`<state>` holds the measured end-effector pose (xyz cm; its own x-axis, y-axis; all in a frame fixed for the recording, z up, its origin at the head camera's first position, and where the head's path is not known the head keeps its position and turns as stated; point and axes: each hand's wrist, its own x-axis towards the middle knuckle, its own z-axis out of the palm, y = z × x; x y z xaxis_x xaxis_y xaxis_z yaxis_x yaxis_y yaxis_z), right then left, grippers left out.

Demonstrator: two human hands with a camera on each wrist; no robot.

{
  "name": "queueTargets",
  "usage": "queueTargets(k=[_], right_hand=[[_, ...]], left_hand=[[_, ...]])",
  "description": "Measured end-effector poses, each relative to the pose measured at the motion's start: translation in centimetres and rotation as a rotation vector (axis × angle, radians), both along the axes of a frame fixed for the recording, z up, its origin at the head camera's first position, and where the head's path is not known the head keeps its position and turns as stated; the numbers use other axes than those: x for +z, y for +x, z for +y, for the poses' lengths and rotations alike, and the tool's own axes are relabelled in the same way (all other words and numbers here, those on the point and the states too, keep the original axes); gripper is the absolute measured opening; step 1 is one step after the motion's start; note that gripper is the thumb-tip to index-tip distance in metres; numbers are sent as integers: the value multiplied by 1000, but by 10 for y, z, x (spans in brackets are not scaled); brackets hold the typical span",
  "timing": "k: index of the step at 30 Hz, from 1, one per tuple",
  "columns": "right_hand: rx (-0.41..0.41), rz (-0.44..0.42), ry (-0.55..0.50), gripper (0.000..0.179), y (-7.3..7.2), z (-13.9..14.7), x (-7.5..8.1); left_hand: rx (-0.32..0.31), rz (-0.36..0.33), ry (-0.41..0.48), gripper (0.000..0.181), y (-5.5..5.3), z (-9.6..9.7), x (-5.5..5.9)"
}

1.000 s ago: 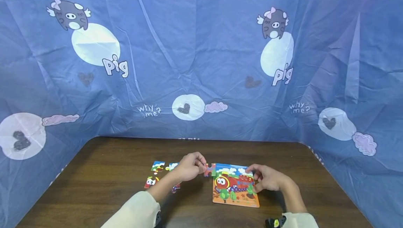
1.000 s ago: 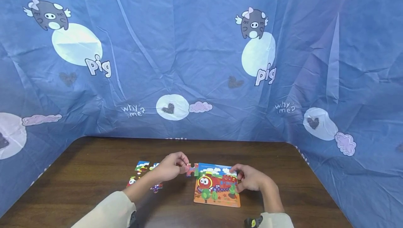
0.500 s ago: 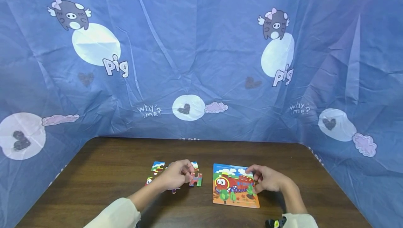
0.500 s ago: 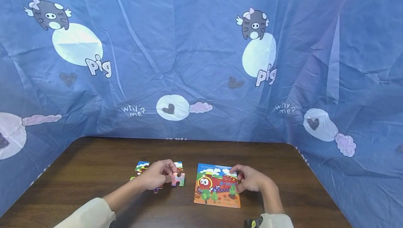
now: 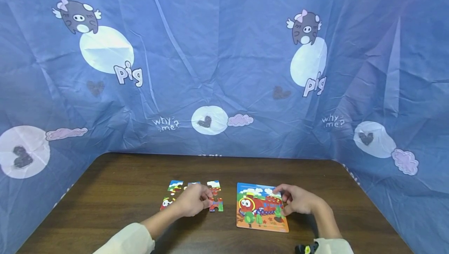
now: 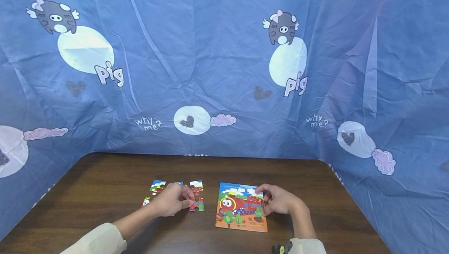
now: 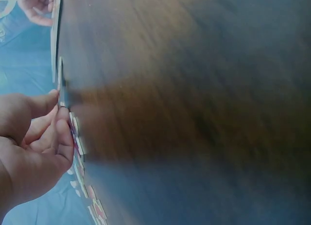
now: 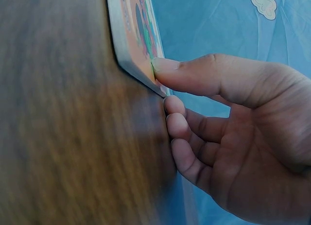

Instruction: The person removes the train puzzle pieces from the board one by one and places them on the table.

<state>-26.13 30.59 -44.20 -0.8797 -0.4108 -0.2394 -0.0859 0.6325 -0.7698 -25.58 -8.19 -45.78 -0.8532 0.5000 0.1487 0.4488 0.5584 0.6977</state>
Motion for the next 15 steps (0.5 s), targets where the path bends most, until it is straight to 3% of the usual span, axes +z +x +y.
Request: queueTargets(k=[11, 15], right_hand=[[1, -6, 3, 61, 0, -1, 0], [11, -18, -6, 61, 0, 0, 1]], left_hand=[[-43, 90, -38, 7, -2, -1, -1], [-52, 70, -27, 7, -2, 0, 1]])
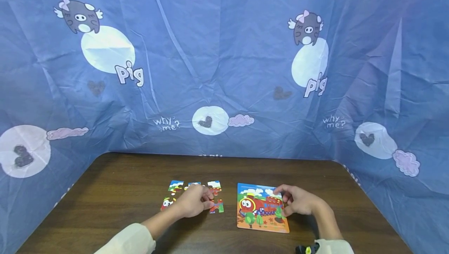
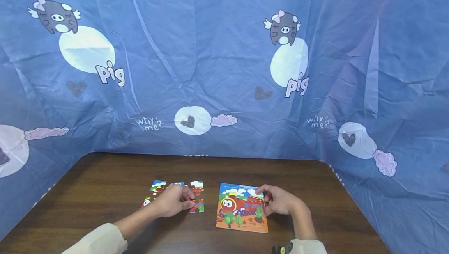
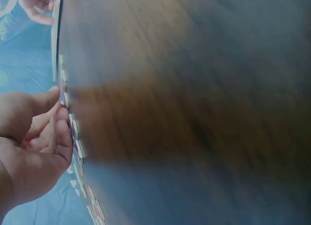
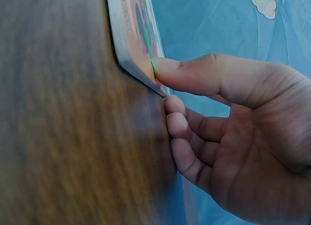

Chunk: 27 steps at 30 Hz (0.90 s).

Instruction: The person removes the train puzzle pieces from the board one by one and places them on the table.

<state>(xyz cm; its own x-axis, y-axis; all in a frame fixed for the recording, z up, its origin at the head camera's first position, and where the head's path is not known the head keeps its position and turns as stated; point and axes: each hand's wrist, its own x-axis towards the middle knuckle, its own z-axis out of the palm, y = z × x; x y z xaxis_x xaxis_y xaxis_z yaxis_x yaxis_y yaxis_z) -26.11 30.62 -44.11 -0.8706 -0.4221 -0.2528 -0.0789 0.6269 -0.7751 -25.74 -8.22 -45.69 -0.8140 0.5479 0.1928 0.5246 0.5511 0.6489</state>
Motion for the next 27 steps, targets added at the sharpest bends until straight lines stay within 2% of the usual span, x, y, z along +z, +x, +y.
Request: queueTargets(k=[5, 11, 18, 22, 27], right_hand=[[-4, -3, 7, 60, -1, 1, 0], [-5, -2, 18, 60, 0, 3, -1], [-2, 5, 24, 61, -1, 3, -1], [-9, 14, 37, 61, -1, 1, 0], [-12, 13, 46, 60, -2, -1, 1]], left_hand=[[11, -36, 16, 8, 1, 5, 3], [-14, -71, 41, 7, 3, 17, 5], [-44, -64, 59, 11, 3, 39, 5], [-53, -105, 65, 15, 6, 53, 6], [-90, -117, 51, 19, 7, 67, 8]])
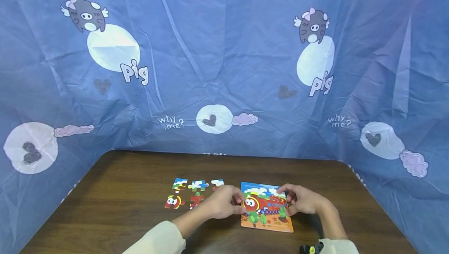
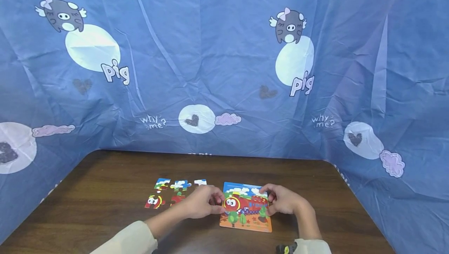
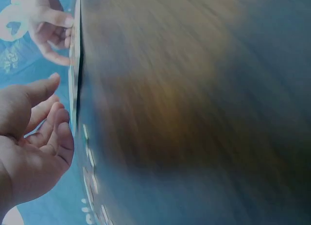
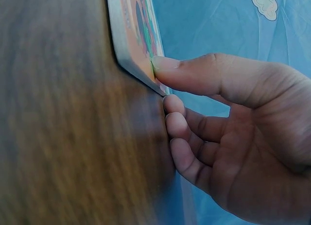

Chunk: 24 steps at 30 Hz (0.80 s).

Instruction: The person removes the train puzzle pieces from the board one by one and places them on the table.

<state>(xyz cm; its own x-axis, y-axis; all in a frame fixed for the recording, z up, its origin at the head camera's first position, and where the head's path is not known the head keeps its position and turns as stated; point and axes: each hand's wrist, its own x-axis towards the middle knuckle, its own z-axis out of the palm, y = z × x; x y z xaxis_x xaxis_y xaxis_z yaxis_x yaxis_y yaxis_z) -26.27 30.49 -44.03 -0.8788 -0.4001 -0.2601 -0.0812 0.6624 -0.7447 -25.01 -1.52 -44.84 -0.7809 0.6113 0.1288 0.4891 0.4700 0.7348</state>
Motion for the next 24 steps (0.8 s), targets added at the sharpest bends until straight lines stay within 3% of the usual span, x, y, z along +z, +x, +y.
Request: queueTargets(k=[9, 16, 24], right_hand=[[10, 8, 4, 60, 0, 0, 1], [11, 12, 4, 61, 0, -1, -1], [19, 10, -5, 62, 0, 0, 0]], left_hand=[[-35, -46, -66, 29, -1, 25, -1], [-38, 44, -191, 37, -1, 34, -3], [-30, -14, -200, 35, -5, 35, -2]])
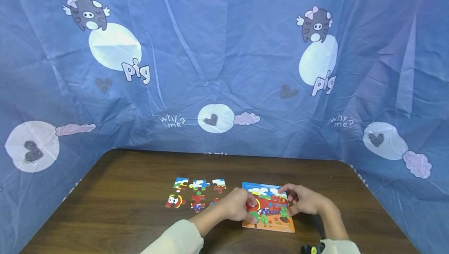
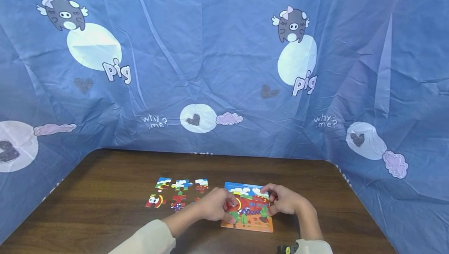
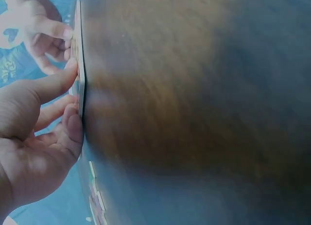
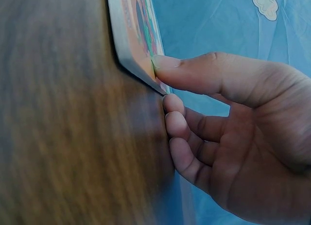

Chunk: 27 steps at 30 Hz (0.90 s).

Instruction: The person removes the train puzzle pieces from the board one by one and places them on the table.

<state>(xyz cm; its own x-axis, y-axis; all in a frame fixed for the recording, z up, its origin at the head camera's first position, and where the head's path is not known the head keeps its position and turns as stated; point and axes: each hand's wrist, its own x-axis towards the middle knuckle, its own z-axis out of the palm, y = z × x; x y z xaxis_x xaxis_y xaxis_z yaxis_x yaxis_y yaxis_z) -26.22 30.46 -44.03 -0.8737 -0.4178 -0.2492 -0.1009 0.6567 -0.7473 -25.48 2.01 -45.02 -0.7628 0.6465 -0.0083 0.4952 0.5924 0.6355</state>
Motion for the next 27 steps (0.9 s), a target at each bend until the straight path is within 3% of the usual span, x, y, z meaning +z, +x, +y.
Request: queueTargets(k=[19, 27], right_hand=[[-12, -5, -15, 54, -3, -3, 3], [35, 67, 20, 42, 0, -12, 13]], left_hand=[[56, -76, -30, 32, -3, 2, -1], [46, -56, -66, 32, -3, 5, 0]])
